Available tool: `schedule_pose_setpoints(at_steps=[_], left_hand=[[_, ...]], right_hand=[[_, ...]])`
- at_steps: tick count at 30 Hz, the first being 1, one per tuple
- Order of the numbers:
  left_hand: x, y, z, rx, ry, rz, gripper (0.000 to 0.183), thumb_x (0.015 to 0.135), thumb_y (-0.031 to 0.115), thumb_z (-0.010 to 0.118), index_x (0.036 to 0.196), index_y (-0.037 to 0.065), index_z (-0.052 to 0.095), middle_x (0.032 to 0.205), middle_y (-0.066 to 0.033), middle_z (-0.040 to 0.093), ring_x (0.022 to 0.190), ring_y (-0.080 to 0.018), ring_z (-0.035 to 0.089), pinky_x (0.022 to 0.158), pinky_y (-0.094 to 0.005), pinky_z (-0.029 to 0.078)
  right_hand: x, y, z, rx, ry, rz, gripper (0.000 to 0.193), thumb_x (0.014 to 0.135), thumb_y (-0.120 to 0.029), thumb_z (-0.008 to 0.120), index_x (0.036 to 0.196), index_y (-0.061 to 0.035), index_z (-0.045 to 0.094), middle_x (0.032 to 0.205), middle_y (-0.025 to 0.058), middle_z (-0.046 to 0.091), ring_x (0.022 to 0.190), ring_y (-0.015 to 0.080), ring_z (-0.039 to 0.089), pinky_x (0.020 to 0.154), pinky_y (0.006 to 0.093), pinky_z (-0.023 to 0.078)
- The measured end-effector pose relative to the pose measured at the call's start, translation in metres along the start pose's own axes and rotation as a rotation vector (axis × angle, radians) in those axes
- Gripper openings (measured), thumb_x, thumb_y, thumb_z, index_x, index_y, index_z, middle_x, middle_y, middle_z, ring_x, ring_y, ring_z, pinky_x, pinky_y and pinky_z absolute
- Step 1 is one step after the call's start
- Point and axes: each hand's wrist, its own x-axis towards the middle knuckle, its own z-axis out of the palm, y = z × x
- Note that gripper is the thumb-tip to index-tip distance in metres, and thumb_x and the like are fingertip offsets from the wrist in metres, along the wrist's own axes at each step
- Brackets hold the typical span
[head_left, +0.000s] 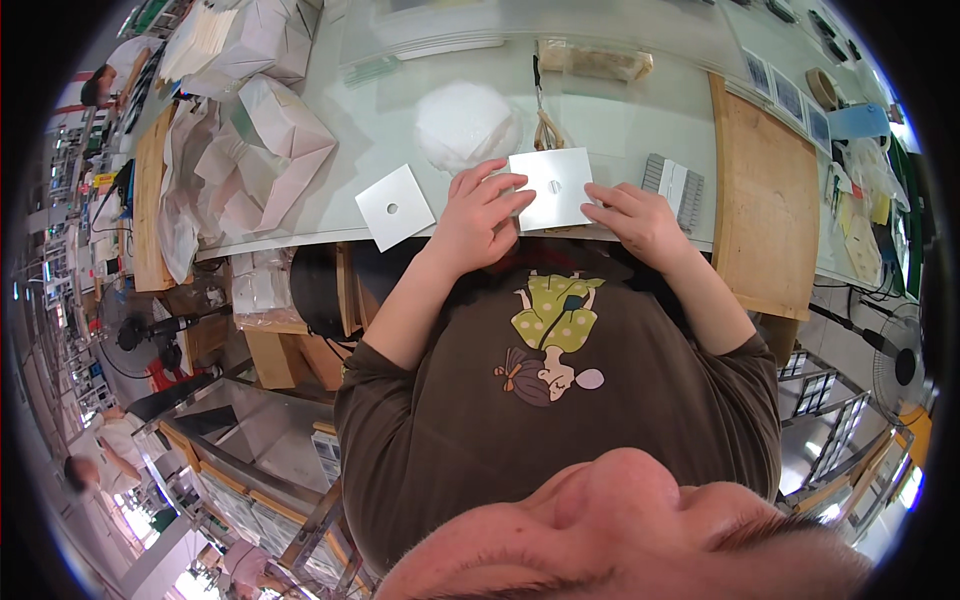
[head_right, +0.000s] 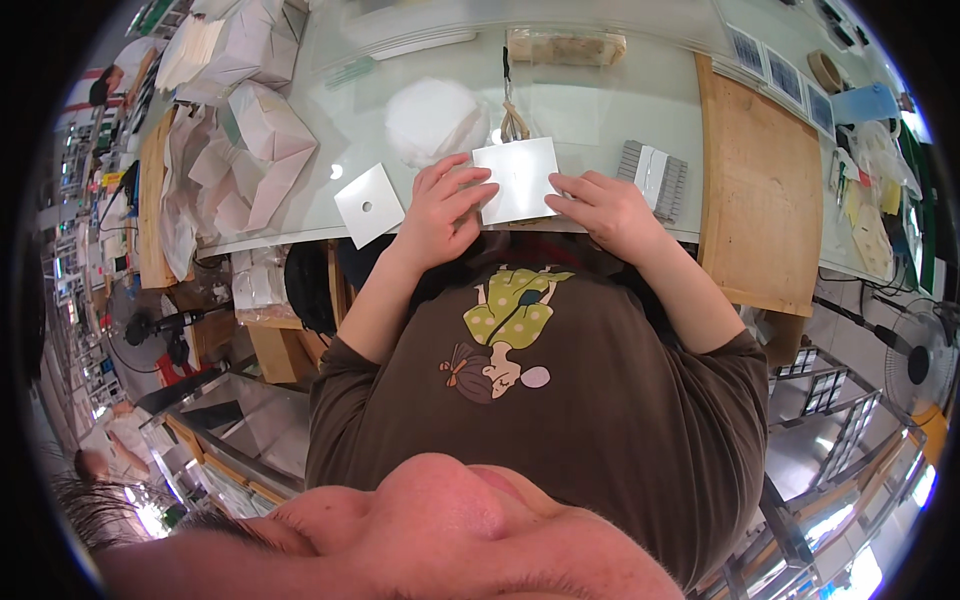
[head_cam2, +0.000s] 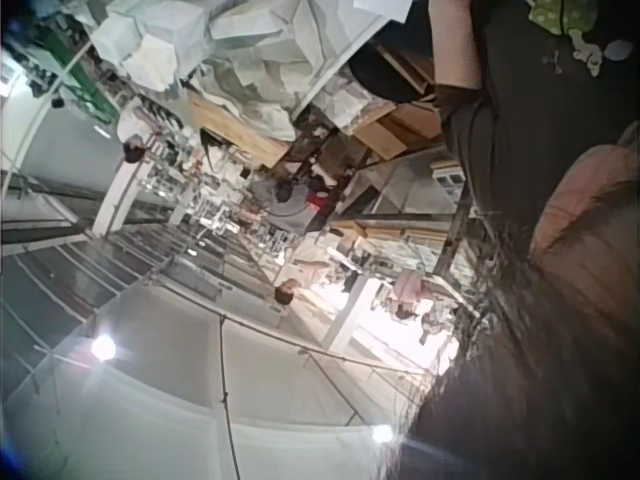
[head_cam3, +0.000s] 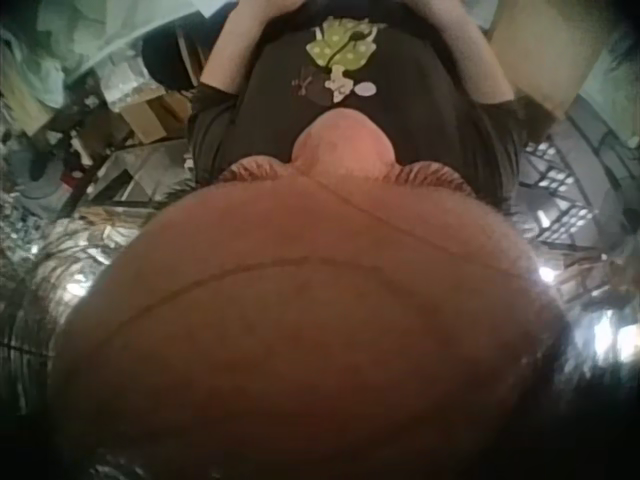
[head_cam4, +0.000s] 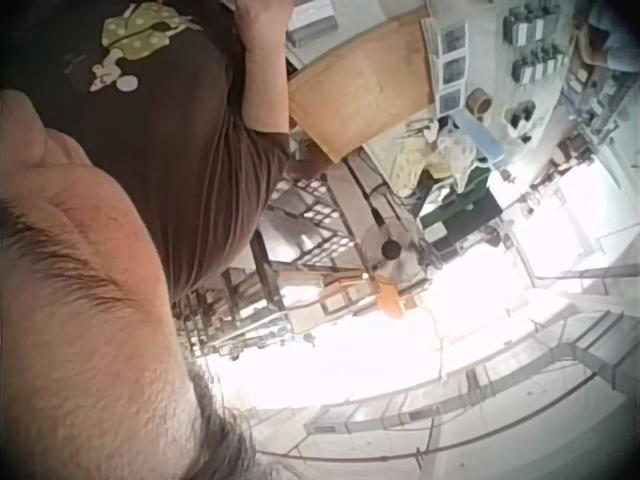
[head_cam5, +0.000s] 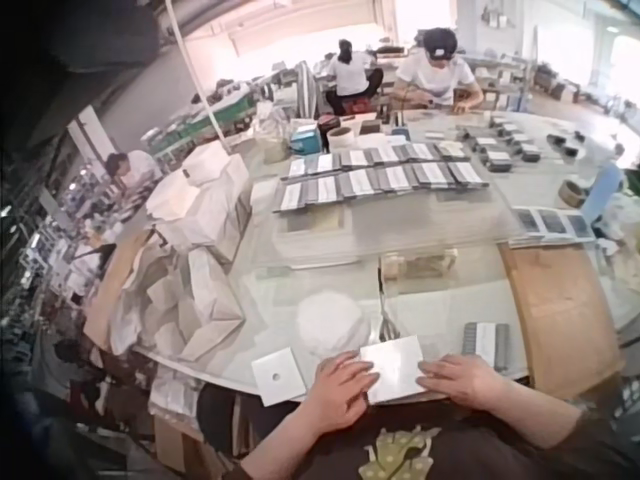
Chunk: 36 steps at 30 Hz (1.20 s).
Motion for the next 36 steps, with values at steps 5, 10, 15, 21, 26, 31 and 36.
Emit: schedule_pose_setpoints(at_steps=[5, 10, 15, 21, 26, 31, 36], left_hand=[[0.013, -0.008, 0.001, -0.059, 0.117, 0.091, 0.032, 0.073, -0.005, 0.06, 0.102, 0.008, 0.064, 0.101, -0.0058, 0.064, 0.104, -0.0294, 0.057, 0.089, -0.0372, 0.044], [0.044, 0.011, 0.004, -0.479, 0.153, -0.504, 0.023, 0.082, 0.016, 0.071, 0.099, 0.003, 0.062, 0.085, -0.0097, 0.062, 0.075, -0.0191, 0.059, 0.068, -0.0298, 0.048], [0.048, -0.005, 0.021, -0.156, 0.007, -0.488, 0.034, 0.081, 0.032, 0.07, 0.094, 0.003, 0.06, 0.086, -0.0117, 0.062, 0.072, -0.0255, 0.061, 0.063, -0.0355, 0.049], [0.022, -0.009, 0.021, -0.035, 0.28, -0.436, 0.03, 0.085, 0.032, 0.065, 0.093, 0.003, 0.061, 0.086, -0.0139, 0.063, 0.074, -0.0278, 0.062, 0.063, -0.0364, 0.05], [-0.016, -0.006, 0.016, -0.889, -0.105, -0.974, 0.03, 0.091, 0.031, 0.061, 0.089, 0.001, 0.063, 0.082, -0.0062, 0.066, 0.058, -0.0148, 0.061, 0.05, -0.025, 0.044], [-0.023, 0.006, 0.02, -1.221, -0.313, -1.117, 0.024, 0.093, 0.027, 0.058, 0.092, 0.003, 0.065, 0.084, -0.0036, 0.066, 0.058, -0.008, 0.06, 0.041, -0.0186, 0.034], [-0.025, 0.007, 0.024, -1.304, -0.283, -1.165, 0.024, 0.094, 0.026, 0.058, 0.091, 0.003, 0.064, 0.085, -0.0036, 0.066, 0.06, -0.0073, 0.058, 0.044, -0.0174, 0.034]], right_hand=[[0.003, -0.011, 0.008, 0.257, 0.255, 0.053, 0.029, 0.076, 0.005, 0.063, 0.103, -0.0051, 0.064, 0.098, 0.0113, 0.065, 0.072, 0.0227, 0.062, 0.06, 0.0306, 0.051], [-0.005, -0.029, 0.027, 0.925, 0.407, 0.801, 0.029, 0.086, -0.003, 0.064, 0.114, -0.0003, 0.058, 0.077, 0.0048, 0.064, 0.063, 0.0063, 0.056, 0.054, 0.0228, 0.045], [-0.009, -0.028, 0.033, 0.908, 0.144, 1.073, 0.045, 0.087, -0.014, 0.066, 0.125, 0.0013, 0.047, 0.07, -0.0005, 0.06, 0.054, 0.0036, 0.049, 0.049, 0.0186, 0.038], [-0.024, -0.021, 0.036, 0.898, 0.213, 1.059, 0.041, 0.089, -0.013, 0.062, 0.126, -0.0001, 0.047, 0.076, 0.0007, 0.061, 0.06, 0.0041, 0.053, 0.05, 0.019, 0.04], [-0.018, -0.016, 0.033, 1.048, 0.288, 1.054, 0.036, 0.09, -0.01, 0.061, 0.123, 0.0, 0.05, 0.082, 0.0012, 0.062, 0.066, 0.0059, 0.055, 0.053, 0.0186, 0.041], [-0.008, -0.014, 0.037, 1.084, 0.276, 1.097, 0.035, 0.087, -0.009, 0.064, 0.118, 0.0025, 0.051, 0.076, 0.0018, 0.061, 0.063, 0.006, 0.054, 0.058, 0.0198, 0.045], [-0.006, -0.01, 0.04, 1.124, 0.293, 1.136, 0.031, 0.086, -0.006, 0.066, 0.113, 0.002, 0.052, 0.071, 0.0025, 0.061, 0.057, 0.0067, 0.052, 0.052, 0.0195, 0.041]])
